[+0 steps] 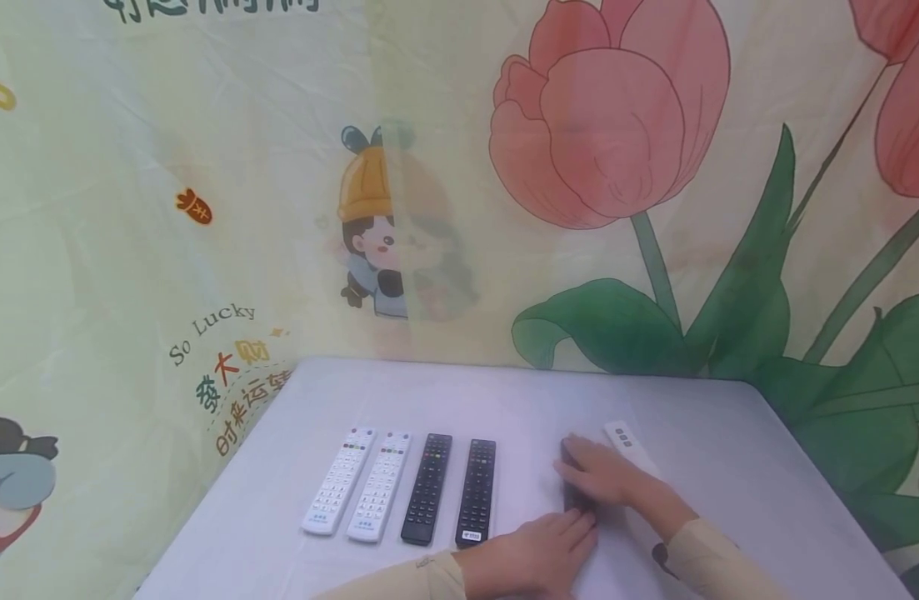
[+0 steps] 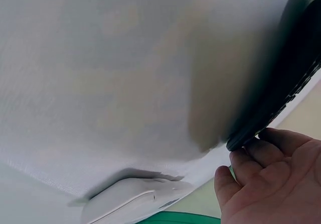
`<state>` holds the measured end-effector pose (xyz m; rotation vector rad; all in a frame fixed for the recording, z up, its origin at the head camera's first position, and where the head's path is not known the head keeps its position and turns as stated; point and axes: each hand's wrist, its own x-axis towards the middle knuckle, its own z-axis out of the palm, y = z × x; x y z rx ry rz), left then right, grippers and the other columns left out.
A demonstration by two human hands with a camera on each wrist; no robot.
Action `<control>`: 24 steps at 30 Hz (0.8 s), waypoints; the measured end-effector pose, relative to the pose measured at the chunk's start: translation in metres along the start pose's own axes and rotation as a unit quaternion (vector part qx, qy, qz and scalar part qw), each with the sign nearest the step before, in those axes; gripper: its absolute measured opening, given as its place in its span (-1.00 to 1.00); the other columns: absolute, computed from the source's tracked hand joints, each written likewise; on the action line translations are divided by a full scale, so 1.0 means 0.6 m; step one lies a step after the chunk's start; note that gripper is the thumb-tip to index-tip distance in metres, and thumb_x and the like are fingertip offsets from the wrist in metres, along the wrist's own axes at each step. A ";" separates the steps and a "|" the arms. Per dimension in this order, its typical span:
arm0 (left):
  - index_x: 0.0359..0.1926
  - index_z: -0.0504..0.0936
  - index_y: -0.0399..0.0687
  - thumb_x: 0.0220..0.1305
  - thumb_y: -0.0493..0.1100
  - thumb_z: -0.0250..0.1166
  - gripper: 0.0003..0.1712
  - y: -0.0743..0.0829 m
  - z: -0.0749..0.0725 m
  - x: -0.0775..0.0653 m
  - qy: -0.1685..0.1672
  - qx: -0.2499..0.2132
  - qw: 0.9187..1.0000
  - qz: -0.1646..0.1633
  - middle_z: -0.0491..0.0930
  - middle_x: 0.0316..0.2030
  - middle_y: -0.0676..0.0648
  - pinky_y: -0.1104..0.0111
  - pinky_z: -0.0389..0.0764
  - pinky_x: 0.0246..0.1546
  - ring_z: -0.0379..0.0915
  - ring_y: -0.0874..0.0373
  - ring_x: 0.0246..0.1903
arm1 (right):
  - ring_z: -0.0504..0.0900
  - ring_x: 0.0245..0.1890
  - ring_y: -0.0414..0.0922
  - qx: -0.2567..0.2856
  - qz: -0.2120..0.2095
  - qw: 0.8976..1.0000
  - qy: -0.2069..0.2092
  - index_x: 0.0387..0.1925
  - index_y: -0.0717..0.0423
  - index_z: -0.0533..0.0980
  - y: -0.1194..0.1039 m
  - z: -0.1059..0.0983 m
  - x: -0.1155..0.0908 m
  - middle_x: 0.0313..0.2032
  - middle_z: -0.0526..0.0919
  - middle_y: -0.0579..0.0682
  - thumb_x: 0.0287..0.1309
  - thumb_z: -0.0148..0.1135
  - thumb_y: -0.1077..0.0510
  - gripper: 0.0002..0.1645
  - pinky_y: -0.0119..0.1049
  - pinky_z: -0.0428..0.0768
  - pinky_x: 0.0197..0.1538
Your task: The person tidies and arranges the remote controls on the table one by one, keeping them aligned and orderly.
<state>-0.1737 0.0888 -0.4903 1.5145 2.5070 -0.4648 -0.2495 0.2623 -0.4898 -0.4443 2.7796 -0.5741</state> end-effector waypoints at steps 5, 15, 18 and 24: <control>0.57 -0.06 0.12 0.28 0.58 -0.18 0.04 -0.008 0.010 -0.006 0.001 -0.009 1.000 0.003 -0.10 0.57 0.10 0.53 0.06 0.42 -0.18 0.28 0.54 | 0.08 0.48 0.33 0.008 -0.007 1.000 -0.005 0.45 0.32 0.18 -0.002 0.003 0.002 0.47 0.13 0.34 0.45 -0.16 -0.30 -0.11 0.31 0.07 0.43; 0.57 -0.06 0.09 0.33 0.53 -0.20 -0.01 -0.020 0.007 -0.032 -0.007 -0.060 0.998 0.010 -0.11 0.57 0.09 0.52 0.03 0.44 -0.20 0.27 0.55 | 0.09 0.48 0.30 0.006 -0.020 1.000 -0.003 0.45 0.29 0.19 -0.018 0.012 0.010 0.48 0.14 0.30 0.45 -0.15 -0.30 -0.13 0.28 0.07 0.45; 0.57 -0.06 0.09 0.31 0.55 -0.20 0.01 -0.022 0.010 -0.036 -0.010 -0.053 0.999 0.006 -0.11 0.57 0.09 0.52 0.02 0.44 -0.20 0.27 0.55 | 0.09 0.48 0.30 0.010 -0.022 1.000 -0.002 0.45 0.29 0.20 -0.026 0.012 0.011 0.48 0.14 0.30 0.45 -0.14 -0.28 -0.14 0.28 0.07 0.44; 0.57 -0.06 0.08 0.33 0.53 -0.18 0.00 -0.030 0.020 -0.046 -0.011 -0.071 0.997 0.012 -0.12 0.57 0.09 0.50 0.03 0.45 -0.20 0.27 0.54 | 0.11 0.49 0.25 -0.010 -0.023 1.000 -0.002 0.45 0.25 0.20 -0.036 0.018 0.016 0.48 0.16 0.25 0.45 -0.17 -0.31 -0.14 0.25 0.10 0.45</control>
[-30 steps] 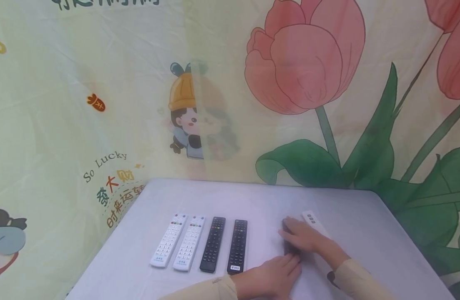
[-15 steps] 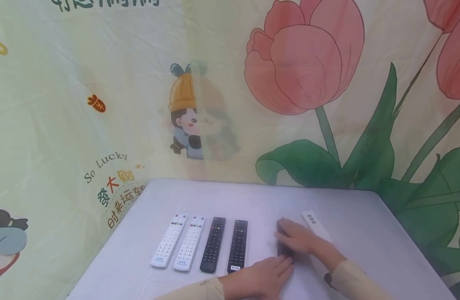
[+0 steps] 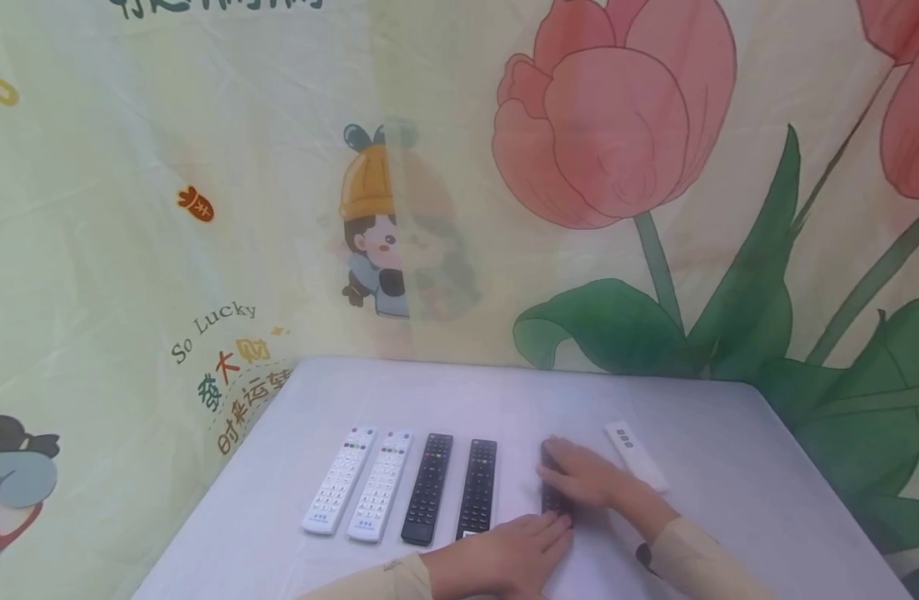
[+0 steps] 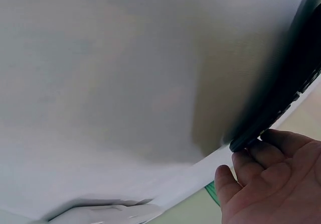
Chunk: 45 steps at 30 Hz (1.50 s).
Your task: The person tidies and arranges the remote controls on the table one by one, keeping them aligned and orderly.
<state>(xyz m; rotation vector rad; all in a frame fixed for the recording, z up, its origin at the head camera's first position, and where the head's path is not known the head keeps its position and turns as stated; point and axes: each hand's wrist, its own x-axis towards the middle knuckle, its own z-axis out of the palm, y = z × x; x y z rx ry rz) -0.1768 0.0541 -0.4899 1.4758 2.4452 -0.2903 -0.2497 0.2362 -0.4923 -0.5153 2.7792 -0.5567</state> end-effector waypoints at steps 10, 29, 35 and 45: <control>0.57 -0.03 0.03 0.35 0.48 -0.13 -0.02 -0.007 -0.003 -0.018 -0.004 -0.020 1.000 0.012 -0.09 0.57 0.06 0.48 0.05 0.45 -0.18 0.25 0.54 | 0.10 0.50 0.23 0.003 0.008 1.000 -0.002 0.46 0.22 0.21 -0.014 0.009 0.006 0.49 0.15 0.23 0.43 -0.17 -0.35 -0.11 0.24 0.09 0.46; 0.56 0.01 0.01 0.38 0.45 -0.14 -0.05 -0.014 0.004 -0.033 -0.007 -0.051 0.999 0.006 -0.08 0.57 0.05 0.44 0.07 0.45 -0.17 0.24 0.54 | 0.12 0.50 0.20 -0.003 -0.007 1.000 0.004 0.46 0.21 0.21 -0.022 0.019 0.017 0.49 0.16 0.21 0.43 -0.16 -0.34 -0.13 0.22 0.12 0.45; 0.56 0.01 0.01 0.37 0.46 -0.14 -0.05 -0.014 0.003 -0.039 -0.008 -0.039 0.999 0.006 -0.07 0.57 0.05 0.45 0.07 0.45 -0.16 0.24 0.54 | 0.12 0.50 0.20 -0.004 -0.010 1.000 0.005 0.45 0.21 0.23 -0.028 0.021 0.018 0.49 0.17 0.20 0.43 -0.16 -0.33 -0.14 0.22 0.12 0.46; 0.56 0.00 0.03 0.37 0.44 -0.10 -0.06 -0.015 -0.001 -0.049 -0.033 -0.052 0.998 0.003 -0.08 0.57 0.06 0.45 0.07 0.45 -0.19 0.24 0.55 | 0.11 0.51 0.19 -0.003 -0.009 1.000 0.001 0.46 0.19 0.22 -0.034 0.028 0.023 0.50 0.14 0.18 0.41 -0.19 -0.36 -0.11 0.22 0.11 0.46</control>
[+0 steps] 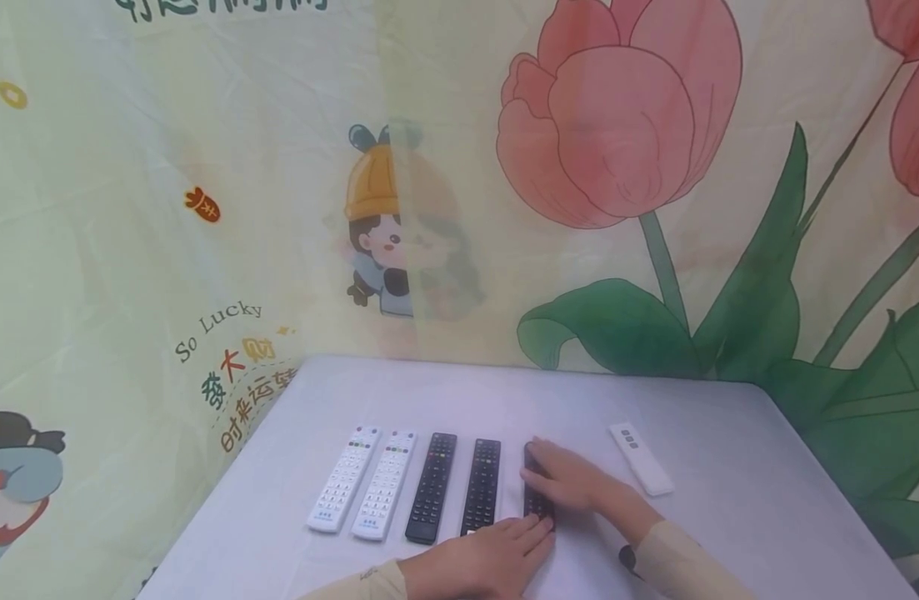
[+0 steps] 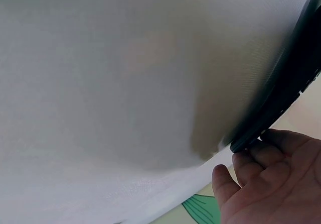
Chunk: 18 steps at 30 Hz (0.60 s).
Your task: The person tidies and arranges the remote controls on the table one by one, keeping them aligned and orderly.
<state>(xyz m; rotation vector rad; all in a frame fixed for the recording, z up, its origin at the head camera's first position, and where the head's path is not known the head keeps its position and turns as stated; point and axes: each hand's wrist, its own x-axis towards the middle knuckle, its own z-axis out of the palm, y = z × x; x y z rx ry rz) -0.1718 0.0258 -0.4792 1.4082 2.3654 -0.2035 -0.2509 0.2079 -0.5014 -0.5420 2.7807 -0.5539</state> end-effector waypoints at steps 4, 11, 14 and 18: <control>0.57 -0.02 0.02 0.37 0.44 -0.10 -0.04 -0.003 0.005 -0.001 0.005 -0.007 1.000 0.003 -0.10 0.57 0.05 0.44 0.07 0.45 -0.21 0.22 0.55 | 0.11 0.51 0.19 -0.005 0.000 1.000 -0.004 0.47 0.17 0.21 -0.001 0.002 0.002 0.51 0.14 0.17 0.40 -0.18 -0.38 -0.10 0.22 0.12 0.46; 0.57 -0.02 -0.01 0.38 0.43 -0.11 -0.05 -0.006 0.010 -0.003 0.011 -0.010 1.000 0.012 -0.11 0.57 0.02 0.43 0.09 0.45 -0.22 0.21 0.55 | 0.11 0.51 0.17 -0.010 0.005 1.000 -0.010 0.48 0.15 0.20 -0.008 0.002 0.004 0.51 0.13 0.15 0.38 -0.17 -0.42 -0.07 0.20 0.12 0.46; 0.57 -0.01 0.01 0.38 0.42 -0.10 -0.06 -0.005 0.005 -0.005 0.002 -0.020 1.000 0.008 -0.11 0.57 0.04 0.43 0.08 0.45 -0.22 0.23 0.55 | 0.11 0.51 0.17 -0.009 0.009 1.000 -0.010 0.47 0.15 0.21 -0.010 0.002 0.003 0.51 0.14 0.14 0.37 -0.16 -0.42 -0.07 0.20 0.12 0.46; 0.56 0.00 0.03 0.37 0.43 -0.10 -0.06 -0.004 0.003 -0.006 -0.003 -0.026 1.000 0.005 -0.10 0.57 0.06 0.44 0.08 0.45 -0.21 0.25 0.55 | 0.10 0.52 0.16 -0.010 0.010 1.000 -0.009 0.47 0.14 0.20 -0.010 0.005 0.004 0.51 0.13 0.13 0.38 -0.16 -0.42 -0.07 0.19 0.12 0.47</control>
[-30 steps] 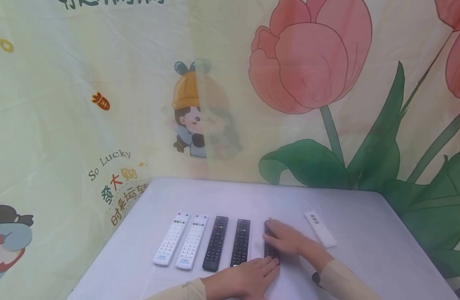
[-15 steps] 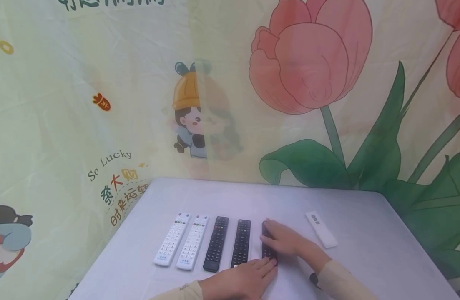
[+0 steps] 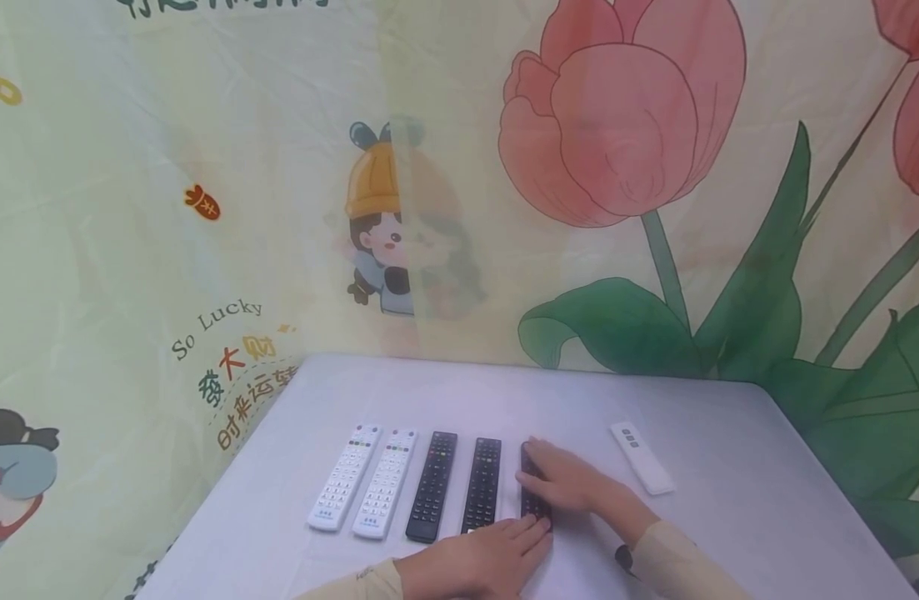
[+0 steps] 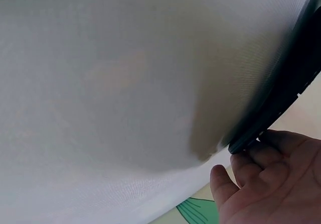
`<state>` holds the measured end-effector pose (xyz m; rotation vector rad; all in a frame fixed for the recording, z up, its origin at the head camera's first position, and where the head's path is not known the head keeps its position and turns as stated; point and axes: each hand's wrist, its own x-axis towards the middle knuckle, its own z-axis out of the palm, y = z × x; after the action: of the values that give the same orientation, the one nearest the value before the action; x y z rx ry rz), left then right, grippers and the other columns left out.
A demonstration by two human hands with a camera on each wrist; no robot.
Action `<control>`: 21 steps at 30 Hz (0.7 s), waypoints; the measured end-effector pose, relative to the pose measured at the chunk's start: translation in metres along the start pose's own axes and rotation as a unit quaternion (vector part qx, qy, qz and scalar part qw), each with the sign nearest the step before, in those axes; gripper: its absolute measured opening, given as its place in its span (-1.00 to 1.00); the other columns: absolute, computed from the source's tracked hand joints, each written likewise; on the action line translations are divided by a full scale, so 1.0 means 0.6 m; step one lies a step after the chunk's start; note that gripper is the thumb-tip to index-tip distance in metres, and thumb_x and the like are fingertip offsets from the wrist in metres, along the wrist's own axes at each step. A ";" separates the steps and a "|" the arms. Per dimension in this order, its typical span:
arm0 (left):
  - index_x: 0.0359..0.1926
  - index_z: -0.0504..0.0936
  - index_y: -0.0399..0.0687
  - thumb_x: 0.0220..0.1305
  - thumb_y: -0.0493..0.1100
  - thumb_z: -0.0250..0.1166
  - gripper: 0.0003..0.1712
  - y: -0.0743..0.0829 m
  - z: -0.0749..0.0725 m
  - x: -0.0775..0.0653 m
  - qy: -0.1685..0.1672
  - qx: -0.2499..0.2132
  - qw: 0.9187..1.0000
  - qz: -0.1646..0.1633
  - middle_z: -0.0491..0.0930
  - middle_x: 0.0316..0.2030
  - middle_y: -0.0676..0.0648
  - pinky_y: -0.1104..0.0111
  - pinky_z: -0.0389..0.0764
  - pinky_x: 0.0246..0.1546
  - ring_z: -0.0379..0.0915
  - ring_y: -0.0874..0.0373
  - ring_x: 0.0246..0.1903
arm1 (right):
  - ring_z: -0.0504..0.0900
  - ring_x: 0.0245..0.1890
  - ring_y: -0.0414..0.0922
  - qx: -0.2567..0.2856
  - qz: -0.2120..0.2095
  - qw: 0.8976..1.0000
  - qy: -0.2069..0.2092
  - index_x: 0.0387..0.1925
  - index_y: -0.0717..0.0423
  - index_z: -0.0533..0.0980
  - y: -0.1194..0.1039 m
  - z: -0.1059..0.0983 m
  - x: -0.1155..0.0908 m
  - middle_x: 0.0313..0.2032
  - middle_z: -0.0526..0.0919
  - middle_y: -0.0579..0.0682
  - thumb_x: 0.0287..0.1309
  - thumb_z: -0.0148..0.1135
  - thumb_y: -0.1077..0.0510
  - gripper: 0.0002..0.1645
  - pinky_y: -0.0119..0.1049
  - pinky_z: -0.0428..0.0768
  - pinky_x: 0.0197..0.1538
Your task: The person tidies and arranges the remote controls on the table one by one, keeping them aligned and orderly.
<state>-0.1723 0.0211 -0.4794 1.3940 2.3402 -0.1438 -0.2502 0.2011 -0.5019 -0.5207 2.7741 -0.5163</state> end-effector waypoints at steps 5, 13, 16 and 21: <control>0.56 0.01 0.00 0.38 0.41 -0.08 -0.06 -0.001 0.001 0.000 0.002 -0.003 1.000 0.004 -0.10 0.57 0.04 0.42 0.08 0.45 -0.21 0.23 0.55 | 0.10 0.52 0.15 -0.003 -0.002 1.000 0.004 0.48 0.14 0.20 0.002 0.003 0.001 0.52 0.13 0.12 0.38 -0.17 -0.41 -0.08 0.18 0.12 0.47; 0.55 0.04 -0.01 0.37 0.42 -0.07 -0.06 -0.001 0.004 -0.005 0.014 0.006 1.000 0.005 -0.05 0.56 0.02 0.43 0.12 0.44 -0.17 0.22 0.55 | 0.11 0.52 0.15 -0.004 -0.002 1.000 0.008 0.48 0.14 0.20 0.000 0.003 0.002 0.51 0.14 0.12 0.39 -0.17 -0.40 -0.09 0.18 0.12 0.47; 0.55 0.05 -0.01 0.35 0.43 -0.05 -0.05 -0.001 0.007 -0.007 0.022 0.012 1.000 0.004 -0.03 0.56 0.01 0.44 0.12 0.44 -0.15 0.21 0.54 | 0.10 0.52 0.15 0.001 -0.003 1.000 0.008 0.48 0.14 0.20 -0.002 0.004 0.001 0.51 0.14 0.12 0.40 -0.18 -0.39 -0.10 0.18 0.11 0.47; 0.55 0.06 0.02 0.33 0.46 -0.06 -0.03 0.001 0.009 -0.007 0.026 0.031 0.999 -0.002 -0.01 0.55 0.02 0.44 0.15 0.43 -0.14 0.21 0.54 | 0.09 0.52 0.15 0.004 -0.006 1.000 0.009 0.48 0.14 0.19 -0.005 0.003 0.000 0.52 0.13 0.12 0.41 -0.18 -0.37 -0.12 0.18 0.10 0.48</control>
<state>-0.1683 0.0162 -0.4826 1.4389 2.4011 -0.1856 -0.2489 0.1978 -0.5021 -0.5334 2.7863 -0.5360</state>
